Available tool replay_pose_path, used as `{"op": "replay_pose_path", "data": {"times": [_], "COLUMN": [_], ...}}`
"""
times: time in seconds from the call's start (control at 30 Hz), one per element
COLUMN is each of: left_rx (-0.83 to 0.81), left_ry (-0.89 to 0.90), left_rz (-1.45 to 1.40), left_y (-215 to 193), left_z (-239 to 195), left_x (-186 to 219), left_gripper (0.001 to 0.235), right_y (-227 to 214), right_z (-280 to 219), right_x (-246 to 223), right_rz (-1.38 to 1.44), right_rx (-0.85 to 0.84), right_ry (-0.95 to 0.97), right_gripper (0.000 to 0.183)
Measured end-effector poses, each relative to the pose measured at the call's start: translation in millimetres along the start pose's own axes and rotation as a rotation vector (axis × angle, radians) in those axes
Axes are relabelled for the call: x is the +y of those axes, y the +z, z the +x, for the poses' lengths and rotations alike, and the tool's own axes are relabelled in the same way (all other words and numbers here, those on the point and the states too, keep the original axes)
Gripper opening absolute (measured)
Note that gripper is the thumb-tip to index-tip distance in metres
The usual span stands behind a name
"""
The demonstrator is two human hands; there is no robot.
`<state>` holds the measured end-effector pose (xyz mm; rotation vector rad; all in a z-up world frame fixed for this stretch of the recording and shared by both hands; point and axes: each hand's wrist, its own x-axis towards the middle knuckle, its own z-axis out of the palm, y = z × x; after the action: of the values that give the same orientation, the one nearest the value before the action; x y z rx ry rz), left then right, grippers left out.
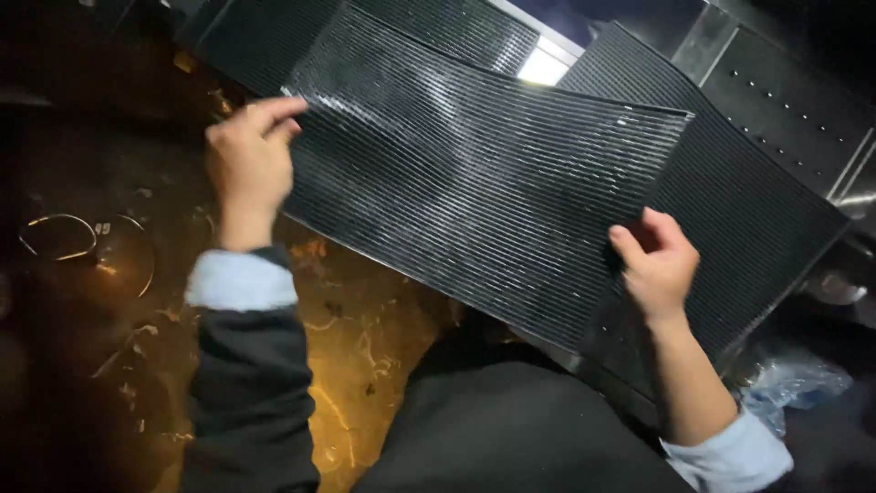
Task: The person washes several black rubber mats one by one using a handheld spray nozzle in a commercial kitchen sink. They rinse each mat thoroughly, flip it to clean both sides, and place the cleaned mats on a stainless steel drying rack.
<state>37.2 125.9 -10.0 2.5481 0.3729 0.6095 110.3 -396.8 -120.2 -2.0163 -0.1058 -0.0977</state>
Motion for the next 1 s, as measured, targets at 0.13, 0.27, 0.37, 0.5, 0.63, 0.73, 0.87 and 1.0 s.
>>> {"op": "replay_pose_path", "data": {"times": [0.13, 0.27, 0.37, 0.5, 0.63, 0.73, 0.87, 1.0], "left_rx": [0.077, 0.355, 0.376, 0.268, 0.235, 0.111, -0.239, -0.232], "left_ry": [0.17, 0.161, 0.038, 0.154, 0.339, 0.307, 0.057, 0.117], "left_rz": [0.157, 0.519, 0.708, 0.404, 0.041, -0.249, -0.474, -0.404], "left_y": [-14, 3, 12, 26, 49, 84, 137, 201], "left_z": [83, 165, 205, 188, 136, 80, 16, -29], "left_x": [-64, -186, -190, -103, -1, 74, 139, 153], "left_gripper": [0.031, 0.008, 0.01, 0.019, 0.013, 0.014, 0.027, 0.037], "right_y": [78, 154, 191, 188, 155, 111, 60, 3], "right_z": [44, 97, 131, 132, 116, 98, 70, 23], "right_x": [-56, -104, -141, -148, -97, -97, -49, -11], "right_rz": [-0.013, 0.062, -0.113, -0.209, -0.281, -0.279, -0.282, -0.289], "right_rx": [-0.09, -0.159, -0.325, -0.576, -0.732, -0.689, -0.422, -0.142], "right_ry": [-0.004, 0.006, 0.076, 0.263, -0.127, -0.219, -0.009, 0.017], "right_gripper": [0.031, 0.026, 0.041, 0.055, 0.043, 0.034, 0.026, 0.022]}}
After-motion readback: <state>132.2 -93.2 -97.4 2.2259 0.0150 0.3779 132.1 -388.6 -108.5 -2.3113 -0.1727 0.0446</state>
